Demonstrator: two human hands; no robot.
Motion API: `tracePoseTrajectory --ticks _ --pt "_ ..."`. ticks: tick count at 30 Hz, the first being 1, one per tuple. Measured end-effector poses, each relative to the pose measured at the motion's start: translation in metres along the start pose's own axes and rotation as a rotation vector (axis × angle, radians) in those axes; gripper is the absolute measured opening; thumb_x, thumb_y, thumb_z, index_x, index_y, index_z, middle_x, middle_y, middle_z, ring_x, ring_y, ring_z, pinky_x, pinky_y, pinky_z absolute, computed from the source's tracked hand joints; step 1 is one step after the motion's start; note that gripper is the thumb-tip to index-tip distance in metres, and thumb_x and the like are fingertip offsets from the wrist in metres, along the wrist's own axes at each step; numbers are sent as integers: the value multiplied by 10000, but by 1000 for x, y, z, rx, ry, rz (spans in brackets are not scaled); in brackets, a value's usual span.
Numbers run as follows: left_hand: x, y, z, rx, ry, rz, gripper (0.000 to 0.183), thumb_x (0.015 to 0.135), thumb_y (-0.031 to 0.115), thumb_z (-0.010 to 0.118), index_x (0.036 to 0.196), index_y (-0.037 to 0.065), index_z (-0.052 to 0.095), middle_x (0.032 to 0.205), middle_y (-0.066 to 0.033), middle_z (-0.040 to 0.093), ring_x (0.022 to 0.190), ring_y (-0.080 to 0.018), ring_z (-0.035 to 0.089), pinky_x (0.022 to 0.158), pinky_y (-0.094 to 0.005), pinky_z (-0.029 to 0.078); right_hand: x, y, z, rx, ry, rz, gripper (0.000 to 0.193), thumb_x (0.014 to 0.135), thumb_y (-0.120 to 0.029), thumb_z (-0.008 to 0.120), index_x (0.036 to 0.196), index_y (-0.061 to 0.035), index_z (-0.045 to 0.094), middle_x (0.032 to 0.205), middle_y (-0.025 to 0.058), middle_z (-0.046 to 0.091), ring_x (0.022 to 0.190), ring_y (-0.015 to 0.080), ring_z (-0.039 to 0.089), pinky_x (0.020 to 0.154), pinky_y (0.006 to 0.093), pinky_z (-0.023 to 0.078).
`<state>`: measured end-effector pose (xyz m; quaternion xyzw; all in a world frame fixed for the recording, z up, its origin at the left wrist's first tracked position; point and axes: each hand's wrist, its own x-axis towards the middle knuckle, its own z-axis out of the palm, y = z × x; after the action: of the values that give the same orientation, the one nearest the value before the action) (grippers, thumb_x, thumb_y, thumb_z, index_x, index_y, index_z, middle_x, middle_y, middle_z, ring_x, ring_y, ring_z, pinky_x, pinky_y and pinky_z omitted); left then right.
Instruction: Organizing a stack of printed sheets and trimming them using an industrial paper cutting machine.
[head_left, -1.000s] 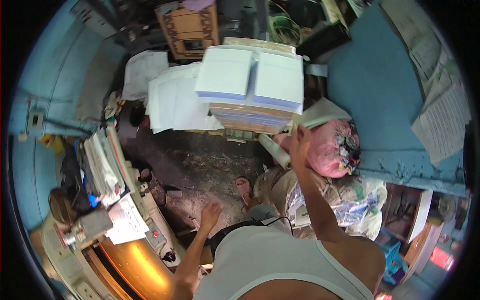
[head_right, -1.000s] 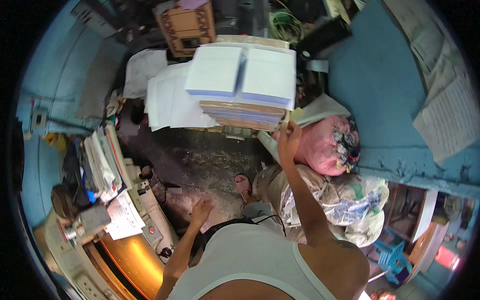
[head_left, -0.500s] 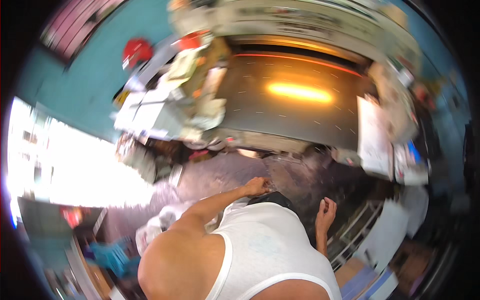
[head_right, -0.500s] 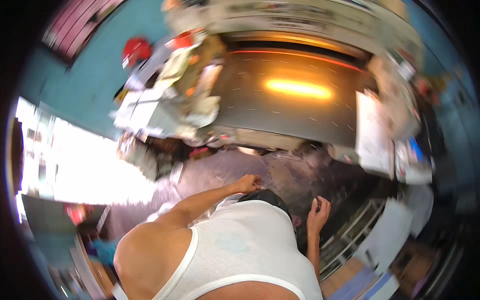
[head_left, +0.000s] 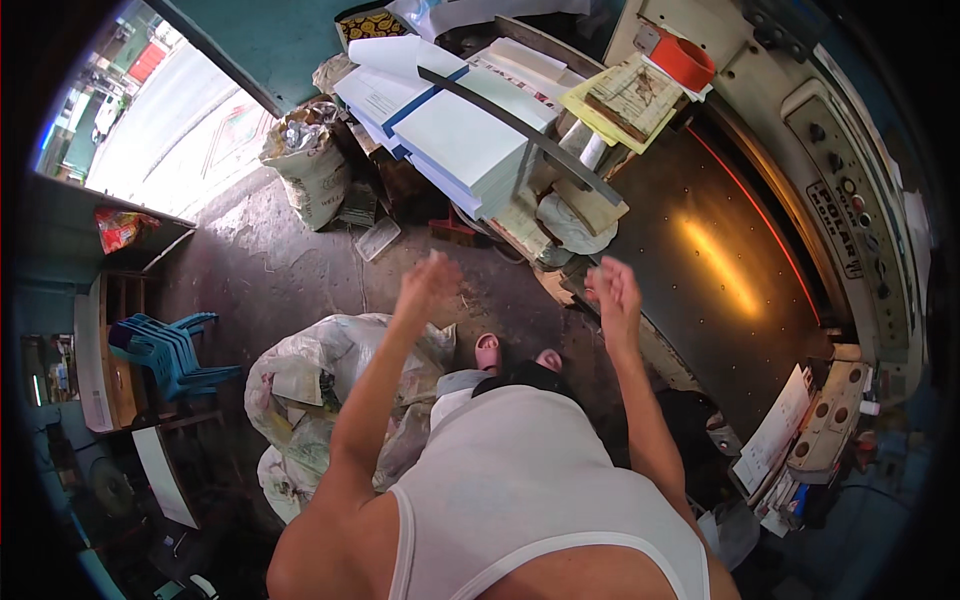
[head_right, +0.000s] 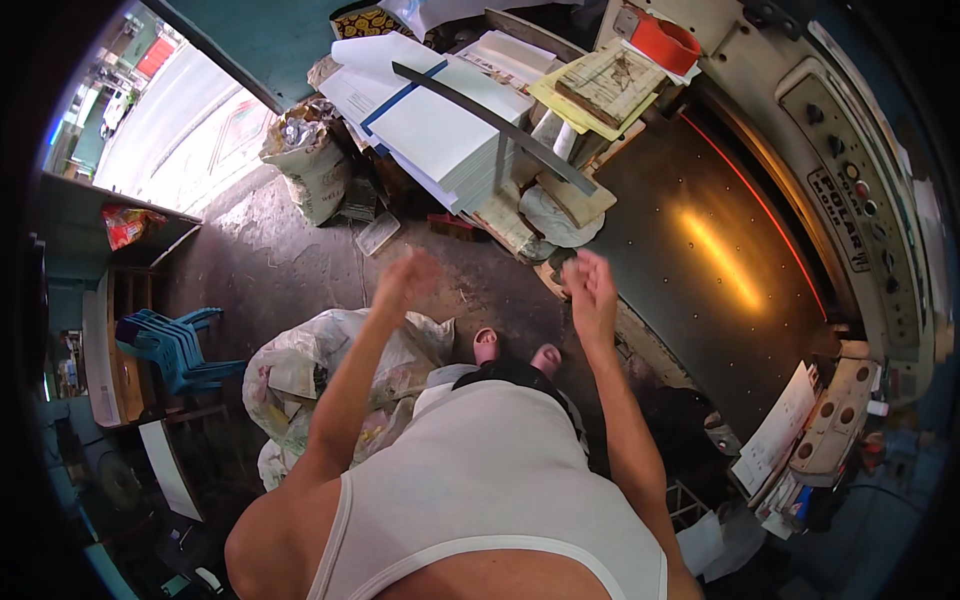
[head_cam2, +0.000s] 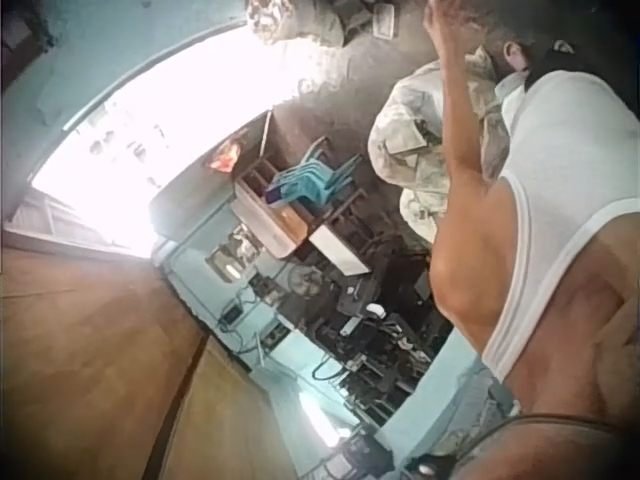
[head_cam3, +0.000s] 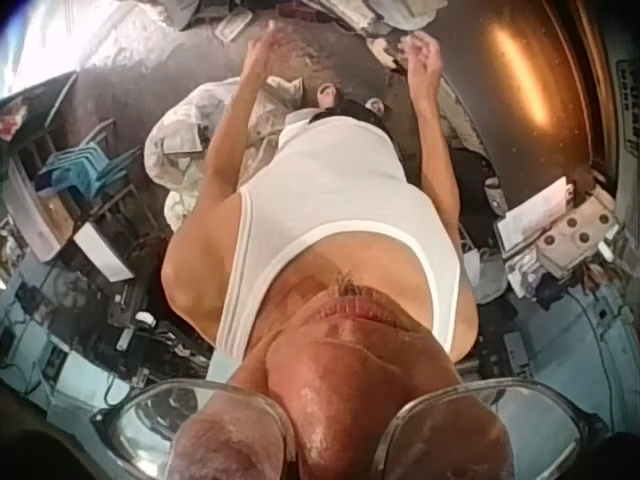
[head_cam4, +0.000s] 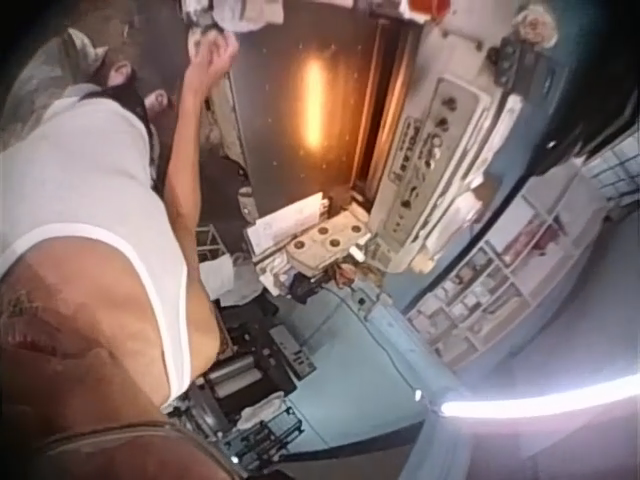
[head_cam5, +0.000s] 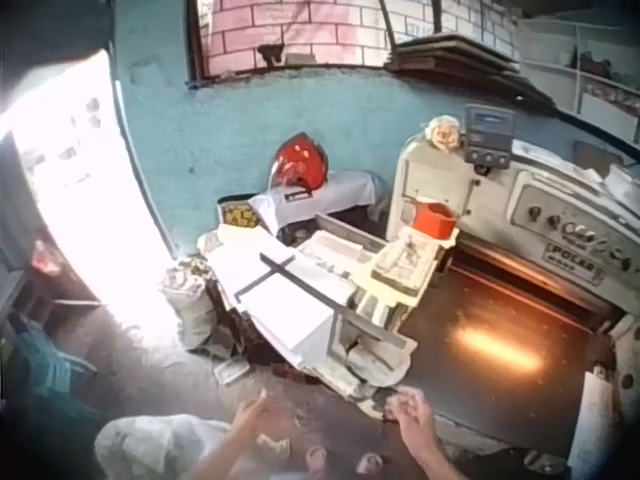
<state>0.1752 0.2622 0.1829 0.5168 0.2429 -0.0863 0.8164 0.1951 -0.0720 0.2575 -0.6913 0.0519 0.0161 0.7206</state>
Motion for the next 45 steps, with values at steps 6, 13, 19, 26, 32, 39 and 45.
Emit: tracePoseTrajectory --ticks 6,13,19,26,32,39,45 --pt "41 103 54 -233 77 109 870 845 645 659 1304 -60 433 1237 -232 579 1107 -320 620 923 -435 536 75 -52 20 390 50 288 530 921 -356 696 1275 -25 481 1034 118 656 956 204 641 763 308 527" --pt "70 151 95 -53 115 23 812 814 523 757 1279 -82 479 1112 -198 593 925 -292 636 793 -437 570 118 -60 20 444 12 380 394 921 -337 693 1138 -24 596 925 106 696 790 165 671 702 298 550" --pt "77 158 90 51 100 62 562 800 310 816 1174 -27 567 983 -149 620 867 -286 643 779 -425 585 121 -55 29 434 -40 241 135 927 -136 653 975 -10 643 873 115 711 700 137 670 688 274 571" --pt "67 155 96 27 120 107 471 813 246 775 1125 -42 570 928 -147 642 742 -263 667 674 -393 587 78 -74 17 473 -43 213 80 938 -79 605 954 -3 623 898 163 712 704 152 671 700 267 565" --pt "44 146 76 -54 86 59 574 800 292 784 1186 -50 531 958 -159 629 758 -280 674 641 -430 585 38 -101 -6 608 111 157 73 941 -69 599 983 -15 624 898 175 712 696 146 672 680 276 581" --pt "38 151 86 -208 -36 33 635 793 331 801 1223 -42 520 1098 -190 614 903 -317 657 629 -497 565 100 -126 -73 504 194 -74 124 926 -84 620 1025 -12 631 920 158 718 725 143 684 703 307 590" --pt "56 133 78 -199 84 120 620 759 308 835 1167 18 469 1034 -137 597 867 -286 648 611 -460 541 128 -130 -74 262 202 -9 288 932 -251 663 1066 -5 599 933 133 709 753 159 681 729 305 579"
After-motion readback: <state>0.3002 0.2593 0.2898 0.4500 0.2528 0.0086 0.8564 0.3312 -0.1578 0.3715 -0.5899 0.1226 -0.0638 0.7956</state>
